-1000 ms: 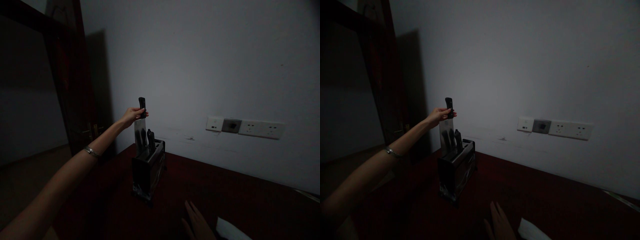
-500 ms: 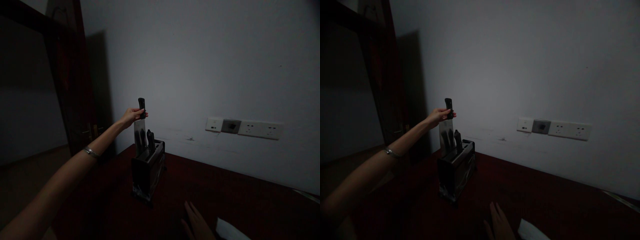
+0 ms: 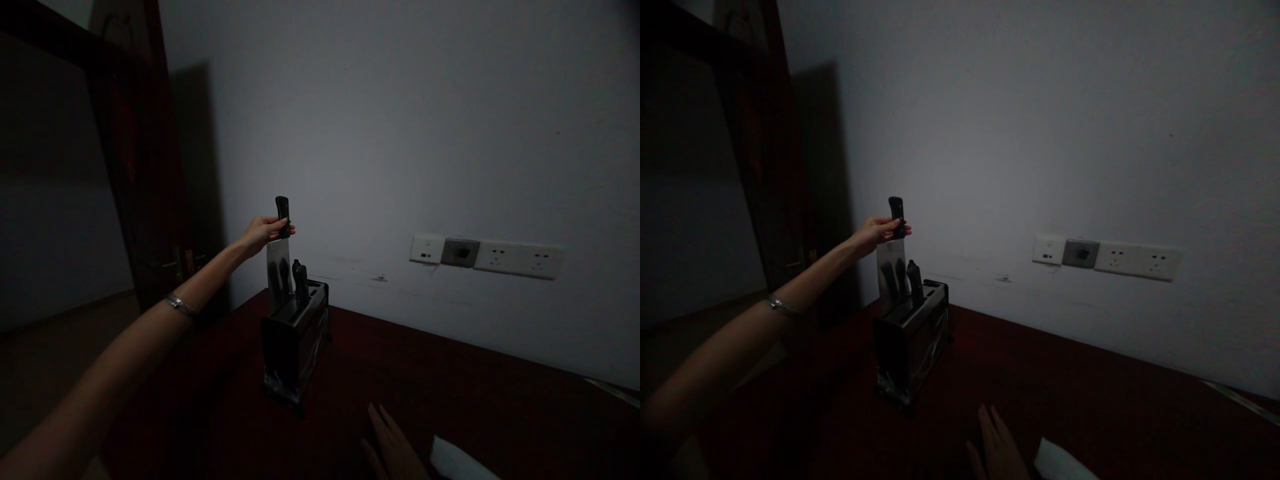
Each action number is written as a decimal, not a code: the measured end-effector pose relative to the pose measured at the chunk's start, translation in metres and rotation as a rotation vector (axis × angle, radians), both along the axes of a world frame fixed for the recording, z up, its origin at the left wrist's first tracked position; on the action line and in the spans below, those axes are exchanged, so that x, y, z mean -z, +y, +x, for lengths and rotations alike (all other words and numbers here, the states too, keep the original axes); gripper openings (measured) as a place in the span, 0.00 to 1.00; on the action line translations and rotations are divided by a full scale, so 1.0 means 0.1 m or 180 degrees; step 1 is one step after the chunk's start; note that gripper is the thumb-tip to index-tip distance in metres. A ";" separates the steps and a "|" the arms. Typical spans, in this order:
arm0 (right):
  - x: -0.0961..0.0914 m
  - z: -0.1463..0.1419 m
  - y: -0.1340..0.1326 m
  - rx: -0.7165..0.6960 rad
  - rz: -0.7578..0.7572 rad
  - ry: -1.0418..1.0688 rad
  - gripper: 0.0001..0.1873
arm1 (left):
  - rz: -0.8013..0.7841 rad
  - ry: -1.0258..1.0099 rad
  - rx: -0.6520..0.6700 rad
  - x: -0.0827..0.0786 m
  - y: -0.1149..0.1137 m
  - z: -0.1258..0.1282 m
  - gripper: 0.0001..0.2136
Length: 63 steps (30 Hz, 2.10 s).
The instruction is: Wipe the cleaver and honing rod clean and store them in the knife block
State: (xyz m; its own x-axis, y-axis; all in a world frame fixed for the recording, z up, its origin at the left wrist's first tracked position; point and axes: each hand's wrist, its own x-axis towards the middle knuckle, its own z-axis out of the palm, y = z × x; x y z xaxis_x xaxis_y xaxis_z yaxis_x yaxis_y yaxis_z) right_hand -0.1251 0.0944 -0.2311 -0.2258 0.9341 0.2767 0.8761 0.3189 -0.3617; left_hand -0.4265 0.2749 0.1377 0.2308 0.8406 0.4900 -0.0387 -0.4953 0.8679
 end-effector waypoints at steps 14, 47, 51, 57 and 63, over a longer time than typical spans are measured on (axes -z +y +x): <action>-0.03 -0.01 -0.01 -0.0002 -0.0059 -0.0084 0.31 | -0.0096 -0.0008 0.0085 0.07 0.04 -0.01 0.09; 0.14 0.05 0.05 -0.0142 0.0376 -0.0121 0.27 | -0.0441 0.0296 0.0279 0.78 0.02 -0.13 0.13; 0.15 0.04 0.05 -0.0109 0.0386 -0.0235 0.29 | -0.0515 0.0375 0.0257 0.87 -0.02 -0.14 0.13; 0.16 0.04 0.06 -0.0120 0.0545 -0.0170 0.28 | -0.0675 0.0498 0.0226 0.94 -0.15 -0.13 0.10; 0.16 0.02 0.05 -0.0119 0.0689 -0.0218 0.28 | -0.0809 0.0626 0.0334 1.09 -0.28 -0.09 0.10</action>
